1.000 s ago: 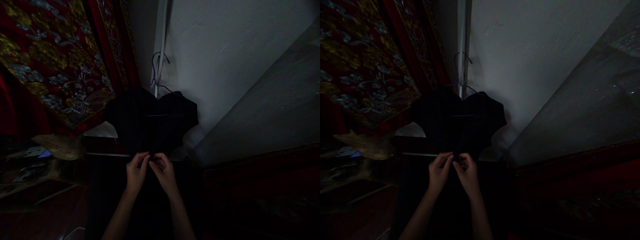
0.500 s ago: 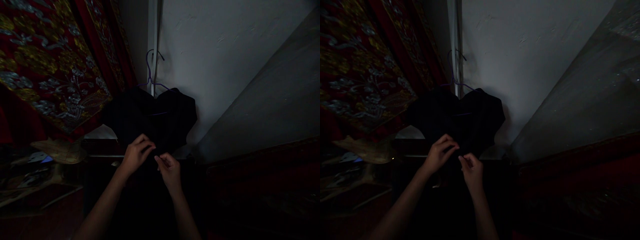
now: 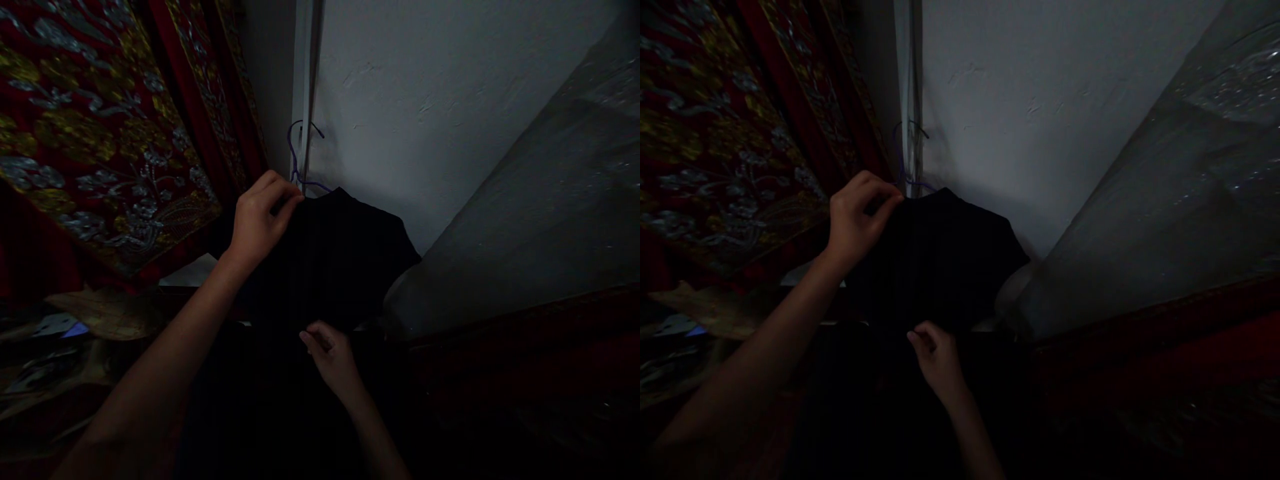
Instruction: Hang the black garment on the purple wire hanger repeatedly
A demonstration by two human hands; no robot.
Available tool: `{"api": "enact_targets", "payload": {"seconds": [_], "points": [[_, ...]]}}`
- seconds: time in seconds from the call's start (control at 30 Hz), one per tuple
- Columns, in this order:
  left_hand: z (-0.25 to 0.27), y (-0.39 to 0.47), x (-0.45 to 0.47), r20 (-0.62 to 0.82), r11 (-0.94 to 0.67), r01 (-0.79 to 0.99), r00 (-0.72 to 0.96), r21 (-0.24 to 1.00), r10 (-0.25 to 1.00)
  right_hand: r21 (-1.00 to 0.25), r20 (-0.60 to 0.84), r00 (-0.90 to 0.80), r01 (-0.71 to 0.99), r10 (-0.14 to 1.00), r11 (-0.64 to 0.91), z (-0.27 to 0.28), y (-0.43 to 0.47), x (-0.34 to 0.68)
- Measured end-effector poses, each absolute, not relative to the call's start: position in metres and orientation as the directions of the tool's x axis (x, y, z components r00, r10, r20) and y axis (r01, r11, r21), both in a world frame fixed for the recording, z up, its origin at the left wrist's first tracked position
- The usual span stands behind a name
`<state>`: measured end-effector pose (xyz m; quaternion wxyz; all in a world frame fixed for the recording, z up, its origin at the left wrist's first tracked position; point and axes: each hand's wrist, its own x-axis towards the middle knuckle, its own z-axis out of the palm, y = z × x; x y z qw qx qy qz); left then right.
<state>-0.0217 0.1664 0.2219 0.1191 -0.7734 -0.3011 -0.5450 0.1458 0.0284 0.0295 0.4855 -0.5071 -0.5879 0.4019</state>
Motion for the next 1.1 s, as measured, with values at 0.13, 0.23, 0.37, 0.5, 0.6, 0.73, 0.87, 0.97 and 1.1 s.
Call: {"api": "enact_targets", "payload": {"seconds": [0.13, 0.23, 0.37, 0.5, 0.6, 0.73, 0.87, 0.97, 1.1], "points": [[0.210, 0.152, -0.025, 0.898, -0.843, 0.533, 0.331, 0.076, 0.290, -0.904, 0.395, 0.043, 0.198, 0.918, 0.380, 0.099, 0.064, 0.153], [0.208, 0.150, -0.031, 0.904, -0.845, 0.534, 0.348, 0.028, 0.250, -0.748, 0.626, -0.001, 0.282, 0.779, 0.601, 0.163, 0.097, 0.152], [0.206, 0.152, -0.039, 0.890, -0.824, 0.567, 0.371, 0.009, 0.265, -0.457, 0.720, -0.210, 0.574, 0.662, 0.679, 0.211, 0.131, 0.149], [0.191, 0.156, -0.045, 0.877, -0.803, 0.597, 0.392, -0.012, 0.279, -0.296, 0.686, -0.326, 0.692, 0.651, 0.658, 0.216, 0.144, 0.144], [0.169, 0.156, -0.042, 0.922, -0.786, 0.618, 0.302, 0.006, 0.244, -0.281, 0.692, -0.327, 0.701, 0.644, 0.656, 0.210, 0.145, 0.138], [0.140, 0.156, -0.033, 0.950, -0.792, 0.598, 0.162, 0.120, 0.266, -0.245, 0.688, -0.349, 0.713, 0.636, 0.657, 0.201, 0.148, 0.129], [0.127, 0.158, -0.028, 0.951, -0.800, 0.571, 0.100, 0.187, 0.294, -0.197, 0.632, -0.395, 0.750, 0.667, 0.631, 0.198, 0.154, 0.127], [0.133, 0.161, -0.031, 0.956, -0.798, 0.573, 0.080, 0.187, 0.281, -0.185, 0.588, -0.447, 0.737, 0.674, 0.650, 0.205, 0.158, 0.135], [0.147, 0.161, -0.035, 0.961, -0.782, 0.601, 0.085, 0.162, 0.264, -0.138, 0.523, -0.516, 0.734, 0.678, 0.665, 0.220, 0.157, 0.144]]}}
